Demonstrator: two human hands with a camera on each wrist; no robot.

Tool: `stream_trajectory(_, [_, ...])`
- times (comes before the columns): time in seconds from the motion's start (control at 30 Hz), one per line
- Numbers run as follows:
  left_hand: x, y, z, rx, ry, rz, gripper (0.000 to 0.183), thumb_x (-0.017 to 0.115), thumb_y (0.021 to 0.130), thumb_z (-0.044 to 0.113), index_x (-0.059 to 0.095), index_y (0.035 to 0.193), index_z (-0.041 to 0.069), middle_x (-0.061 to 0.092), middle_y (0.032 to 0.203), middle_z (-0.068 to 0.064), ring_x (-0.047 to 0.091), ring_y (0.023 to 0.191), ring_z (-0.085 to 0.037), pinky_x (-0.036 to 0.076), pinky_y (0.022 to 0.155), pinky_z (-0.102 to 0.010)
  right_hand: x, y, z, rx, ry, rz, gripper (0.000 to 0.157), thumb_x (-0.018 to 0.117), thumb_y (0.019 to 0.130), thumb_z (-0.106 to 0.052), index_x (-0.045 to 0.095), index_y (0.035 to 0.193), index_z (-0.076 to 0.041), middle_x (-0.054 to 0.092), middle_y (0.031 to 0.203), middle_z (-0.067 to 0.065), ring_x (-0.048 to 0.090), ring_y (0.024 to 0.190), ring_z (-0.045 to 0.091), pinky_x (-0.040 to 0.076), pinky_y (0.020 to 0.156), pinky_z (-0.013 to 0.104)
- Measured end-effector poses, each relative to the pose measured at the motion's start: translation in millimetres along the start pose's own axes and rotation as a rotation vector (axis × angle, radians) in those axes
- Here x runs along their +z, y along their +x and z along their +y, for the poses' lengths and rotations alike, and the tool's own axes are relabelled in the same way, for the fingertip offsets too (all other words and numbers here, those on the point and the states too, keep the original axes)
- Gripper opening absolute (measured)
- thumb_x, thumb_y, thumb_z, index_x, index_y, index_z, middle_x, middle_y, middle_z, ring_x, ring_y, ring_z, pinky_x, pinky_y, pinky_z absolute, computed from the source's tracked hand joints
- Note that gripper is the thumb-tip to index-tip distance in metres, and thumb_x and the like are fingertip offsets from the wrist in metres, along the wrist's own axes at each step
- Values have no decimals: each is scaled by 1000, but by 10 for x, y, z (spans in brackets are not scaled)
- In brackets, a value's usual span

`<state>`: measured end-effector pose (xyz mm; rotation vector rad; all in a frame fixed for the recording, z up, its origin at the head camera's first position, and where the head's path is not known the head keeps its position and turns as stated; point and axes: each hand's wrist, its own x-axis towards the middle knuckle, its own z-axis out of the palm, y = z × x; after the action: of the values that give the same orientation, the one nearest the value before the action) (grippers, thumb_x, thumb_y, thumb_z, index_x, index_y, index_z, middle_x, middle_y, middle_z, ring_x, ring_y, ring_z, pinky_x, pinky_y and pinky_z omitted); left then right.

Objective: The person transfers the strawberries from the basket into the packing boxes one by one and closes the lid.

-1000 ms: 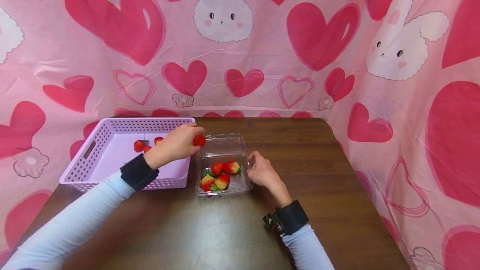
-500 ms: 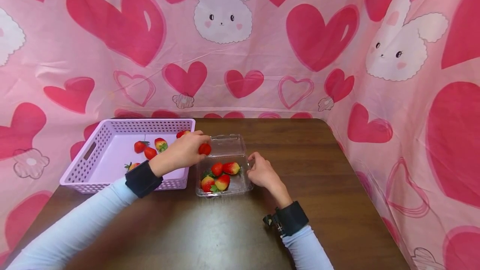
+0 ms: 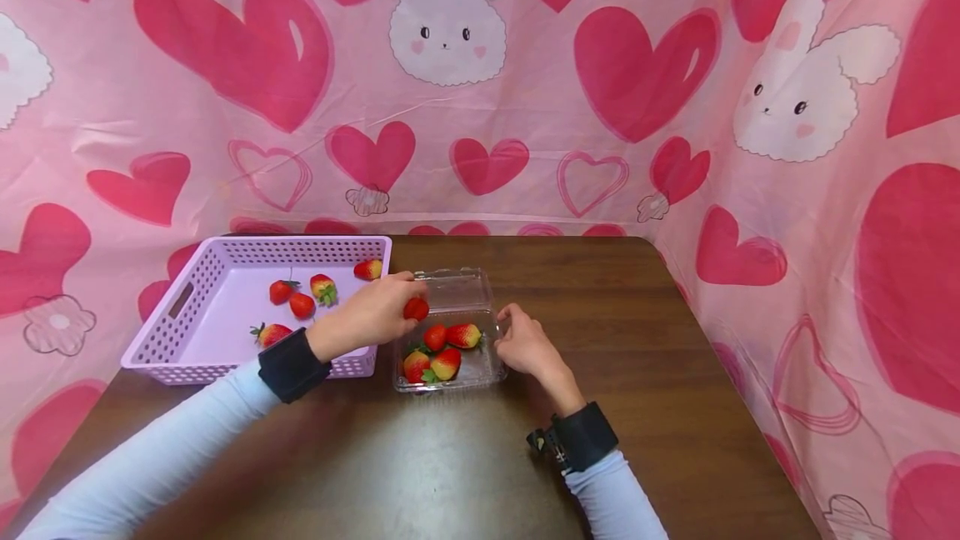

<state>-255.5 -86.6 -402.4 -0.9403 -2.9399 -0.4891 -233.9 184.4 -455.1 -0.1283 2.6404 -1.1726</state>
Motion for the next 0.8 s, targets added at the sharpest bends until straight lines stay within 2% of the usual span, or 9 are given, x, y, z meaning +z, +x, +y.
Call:
stream_trajectory(0.53, [148, -29, 73, -4, -23, -46, 36, 87, 85, 11, 74, 118, 6, 66, 105, -11, 67, 89, -26, 60, 75, -41, -2, -4, 19, -5, 7, 5, 43, 69, 93, 2, 54, 133, -1, 58, 79, 11, 55, 66, 25, 50, 61, 34])
stream_trajectory(0.8, [225, -57, 84, 12, -52, -60, 40, 87, 84, 10, 74, 122, 5, 66, 106, -10, 65, 89, -25, 59, 76, -40, -7, -14, 27, -37, -30, 15, 41, 67, 92, 3, 55, 131, 0, 58, 77, 9, 53, 63, 21, 44, 57, 33])
